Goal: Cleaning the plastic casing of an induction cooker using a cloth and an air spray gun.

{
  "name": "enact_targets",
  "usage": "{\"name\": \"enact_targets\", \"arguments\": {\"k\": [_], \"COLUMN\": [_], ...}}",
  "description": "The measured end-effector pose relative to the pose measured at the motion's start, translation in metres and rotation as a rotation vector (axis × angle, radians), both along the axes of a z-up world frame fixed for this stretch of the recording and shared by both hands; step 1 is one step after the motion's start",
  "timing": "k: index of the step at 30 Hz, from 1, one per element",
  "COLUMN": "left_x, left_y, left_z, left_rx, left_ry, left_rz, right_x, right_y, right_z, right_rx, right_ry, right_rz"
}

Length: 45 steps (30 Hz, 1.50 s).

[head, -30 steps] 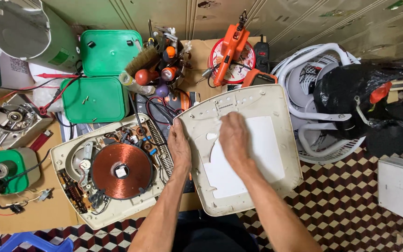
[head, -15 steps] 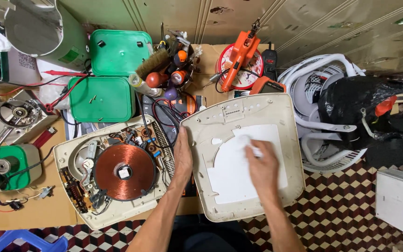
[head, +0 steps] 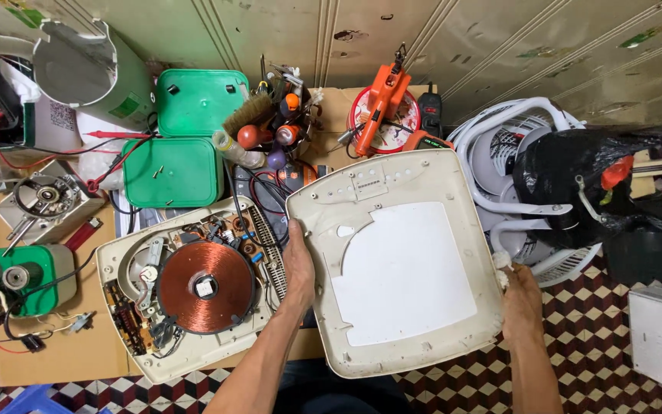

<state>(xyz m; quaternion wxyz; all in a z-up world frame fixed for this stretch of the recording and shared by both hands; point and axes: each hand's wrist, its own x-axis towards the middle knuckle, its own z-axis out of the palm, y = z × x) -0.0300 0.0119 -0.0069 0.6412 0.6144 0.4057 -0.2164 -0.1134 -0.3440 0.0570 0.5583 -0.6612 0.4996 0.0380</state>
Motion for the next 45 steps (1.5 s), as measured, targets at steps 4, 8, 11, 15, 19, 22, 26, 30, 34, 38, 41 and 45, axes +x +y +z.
{"name": "enact_targets", "arguments": {"k": [4,8,11,15,19,22,26,30,34,38,41,45], "left_x": [-0.010,-0.027,-0.036,-0.051,-0.062,-0.063,-0.062,-0.056,-0.057,-0.054,-0.036,-0.007], "left_y": [0.000,0.001,0.001,0.000,0.005,0.003,0.000,-0.005,-0.009,-0.001,0.009,0.014], "left_z": [0.017,0.031,0.059,0.075,0.046,0.027,-0.007,0.011,0.020,0.016,0.016,0.036], "left_rx": [-0.080,-0.131,-0.247,-0.357,-0.142,-0.061,0.012,0.018,0.011,0.102,0.209,0.285], "left_ry": [0.051,0.036,-0.047,-0.139,-0.093,-0.077,-0.108,-0.173,-0.244,-0.225,-0.164,-0.210], "left_rz": [0.091,0.183,0.214,0.255,0.312,0.368,0.404,0.358,0.402,0.288,0.207,0.191], "right_x": [-0.007,-0.003,0.011,0.022,0.026,0.036,0.058,0.086,0.125,0.164,0.178,0.185], "right_y": [-0.011,-0.009,-0.003,-0.007,-0.014,-0.014,0.016,0.083,0.121,0.138,0.137,0.138], "right_z": [0.015,0.043,0.069,0.056,-0.012,-0.039,-0.012,0.047,0.039,0.019,0.008,0.003], "right_rx": [-0.112,-0.192,-0.209,-0.286,-0.208,-0.170,-0.300,-0.603,-0.709,-0.939,-0.970,-1.110], "right_ry": [-0.056,-0.195,-0.284,-0.237,-0.311,-0.232,-0.327,-0.437,-0.513,-0.639,-0.603,-0.528], "right_rz": [0.078,0.147,0.190,0.271,0.310,0.295,0.323,0.383,0.657,0.812,0.872,0.923]}}
